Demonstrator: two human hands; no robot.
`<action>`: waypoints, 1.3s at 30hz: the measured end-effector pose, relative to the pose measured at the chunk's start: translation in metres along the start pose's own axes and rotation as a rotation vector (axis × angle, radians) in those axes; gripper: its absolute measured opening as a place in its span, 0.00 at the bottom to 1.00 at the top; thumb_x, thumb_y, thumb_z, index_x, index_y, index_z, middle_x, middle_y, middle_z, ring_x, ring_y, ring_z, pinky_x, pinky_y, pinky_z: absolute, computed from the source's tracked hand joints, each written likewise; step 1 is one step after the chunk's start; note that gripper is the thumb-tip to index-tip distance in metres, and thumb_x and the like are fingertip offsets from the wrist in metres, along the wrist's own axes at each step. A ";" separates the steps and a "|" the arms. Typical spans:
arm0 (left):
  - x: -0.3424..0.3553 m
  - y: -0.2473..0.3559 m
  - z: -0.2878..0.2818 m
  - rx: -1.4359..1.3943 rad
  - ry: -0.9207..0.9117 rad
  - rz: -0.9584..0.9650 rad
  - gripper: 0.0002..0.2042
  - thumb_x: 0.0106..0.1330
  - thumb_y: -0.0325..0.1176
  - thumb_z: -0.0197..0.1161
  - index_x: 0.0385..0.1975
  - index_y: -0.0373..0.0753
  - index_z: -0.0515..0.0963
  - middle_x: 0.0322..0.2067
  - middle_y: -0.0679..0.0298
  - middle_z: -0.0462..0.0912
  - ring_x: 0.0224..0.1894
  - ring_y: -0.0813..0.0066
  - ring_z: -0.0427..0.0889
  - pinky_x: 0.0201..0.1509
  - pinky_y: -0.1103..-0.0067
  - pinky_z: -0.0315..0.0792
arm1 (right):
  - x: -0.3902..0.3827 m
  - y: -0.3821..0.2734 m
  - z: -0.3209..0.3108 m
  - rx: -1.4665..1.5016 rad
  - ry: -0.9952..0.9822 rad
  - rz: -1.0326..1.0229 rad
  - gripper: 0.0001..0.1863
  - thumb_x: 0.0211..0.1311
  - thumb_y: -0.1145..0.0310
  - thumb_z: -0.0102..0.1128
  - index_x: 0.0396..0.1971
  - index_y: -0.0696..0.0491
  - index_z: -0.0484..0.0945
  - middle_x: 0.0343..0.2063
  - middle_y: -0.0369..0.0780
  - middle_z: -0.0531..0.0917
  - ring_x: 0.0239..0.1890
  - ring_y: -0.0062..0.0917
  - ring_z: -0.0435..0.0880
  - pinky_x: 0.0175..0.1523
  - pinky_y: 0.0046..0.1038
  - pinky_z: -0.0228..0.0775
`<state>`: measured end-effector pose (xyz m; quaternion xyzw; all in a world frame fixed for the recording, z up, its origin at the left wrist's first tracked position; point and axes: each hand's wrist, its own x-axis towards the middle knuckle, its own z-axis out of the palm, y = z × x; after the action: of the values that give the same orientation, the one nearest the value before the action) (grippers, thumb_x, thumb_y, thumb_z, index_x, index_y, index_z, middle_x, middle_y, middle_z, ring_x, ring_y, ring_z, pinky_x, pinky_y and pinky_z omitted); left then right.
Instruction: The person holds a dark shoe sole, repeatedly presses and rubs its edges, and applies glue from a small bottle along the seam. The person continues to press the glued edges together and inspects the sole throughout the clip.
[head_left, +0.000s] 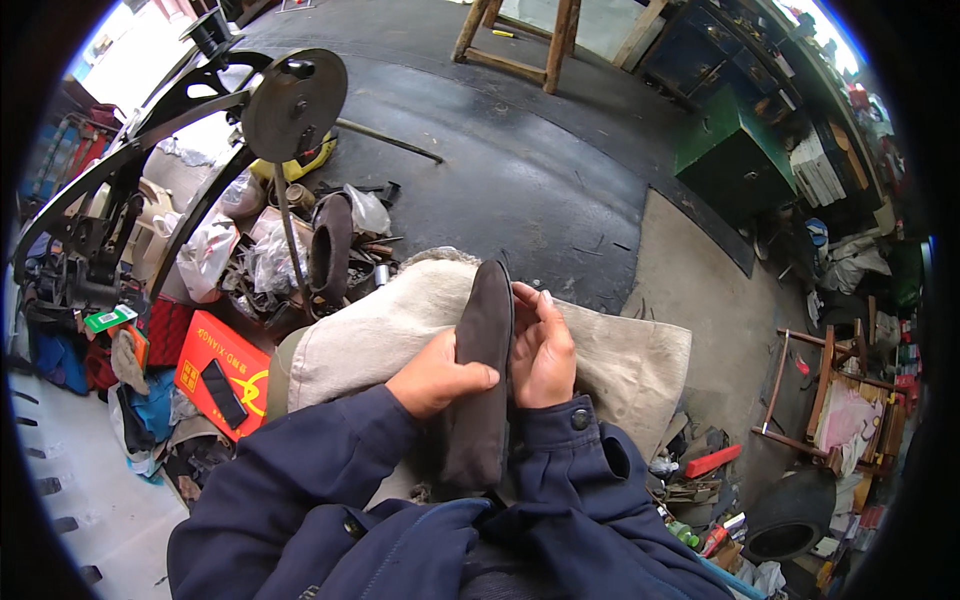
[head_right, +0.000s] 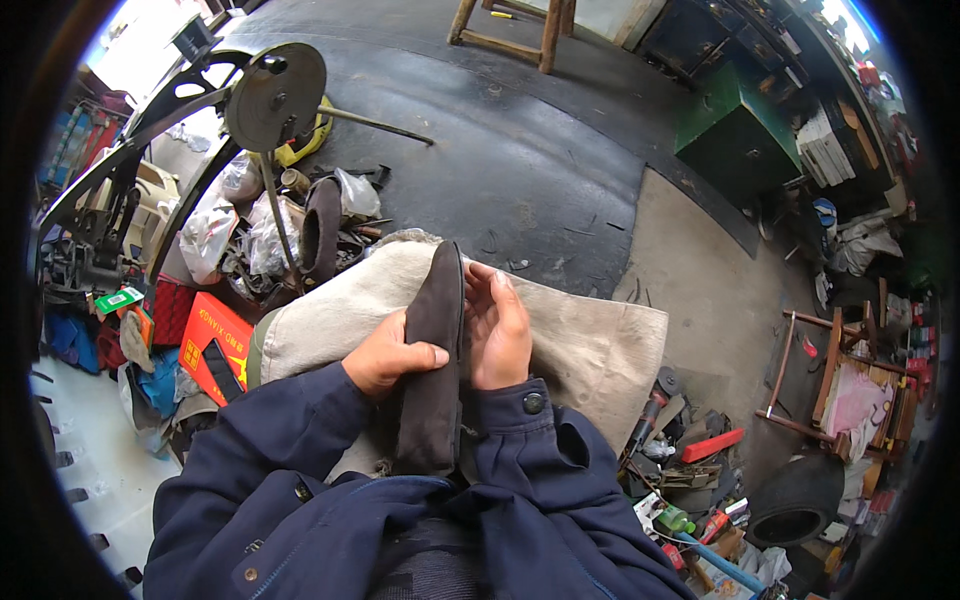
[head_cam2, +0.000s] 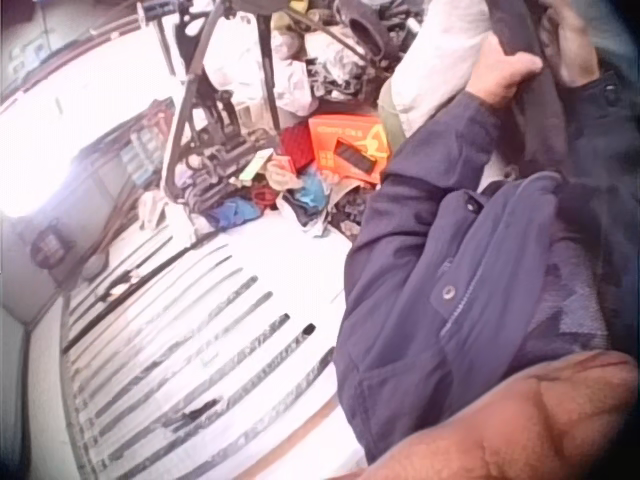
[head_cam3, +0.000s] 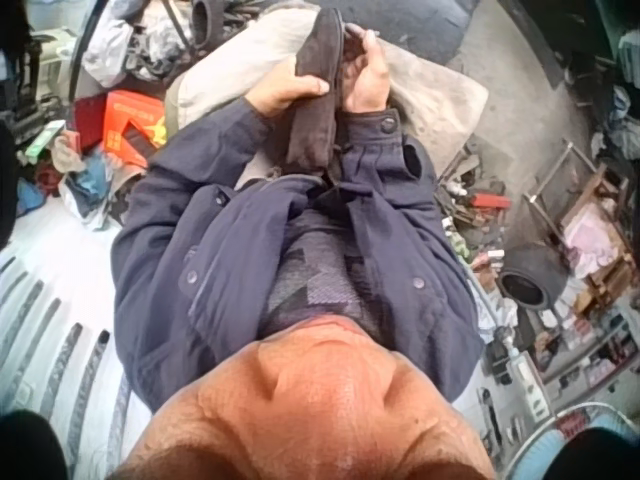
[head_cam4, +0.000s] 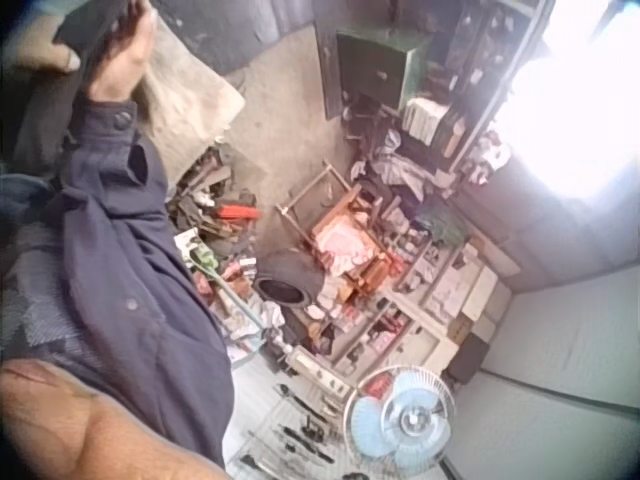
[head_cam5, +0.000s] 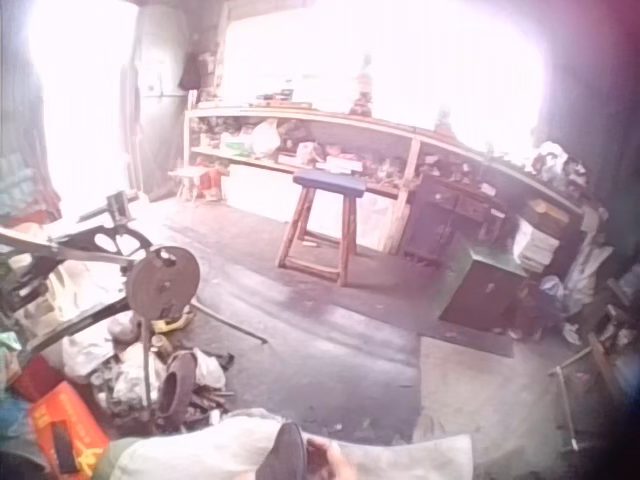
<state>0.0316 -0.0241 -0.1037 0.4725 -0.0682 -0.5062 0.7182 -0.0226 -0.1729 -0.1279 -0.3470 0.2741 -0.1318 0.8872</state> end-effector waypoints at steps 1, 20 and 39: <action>-0.001 0.004 -0.002 -0.010 0.022 -0.031 0.23 0.57 0.30 0.66 0.54 0.31 0.73 0.44 0.64 0.80 0.44 0.78 0.79 0.50 0.78 0.75 | -0.002 -0.002 0.000 -0.018 -0.055 -0.012 0.21 0.75 0.57 0.49 0.53 0.60 0.76 0.53 0.42 0.81 0.56 0.27 0.78 0.63 0.31 0.67; -0.005 0.031 -0.009 -0.279 0.163 -0.025 0.19 0.61 0.29 0.62 0.52 0.32 0.73 0.42 0.60 0.81 0.41 0.73 0.83 0.48 0.75 0.79 | -0.018 -0.013 0.009 -0.292 -0.210 0.133 0.19 0.71 0.68 0.57 0.58 0.59 0.73 0.54 0.41 0.79 0.53 0.22 0.79 0.58 0.26 0.73; -0.014 0.035 -0.007 -0.232 0.068 0.181 0.23 0.60 0.31 0.67 0.55 0.33 0.75 0.49 0.62 0.83 0.51 0.73 0.80 0.61 0.76 0.70 | -0.026 -0.025 0.021 -0.089 -0.313 0.161 0.24 0.66 0.67 0.60 0.60 0.61 0.73 0.53 0.40 0.81 0.55 0.24 0.78 0.63 0.25 0.66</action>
<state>0.0521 -0.0069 -0.0762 0.3950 -0.0272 -0.4278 0.8125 -0.0331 -0.1689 -0.0879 -0.3790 0.1651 0.0072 0.9105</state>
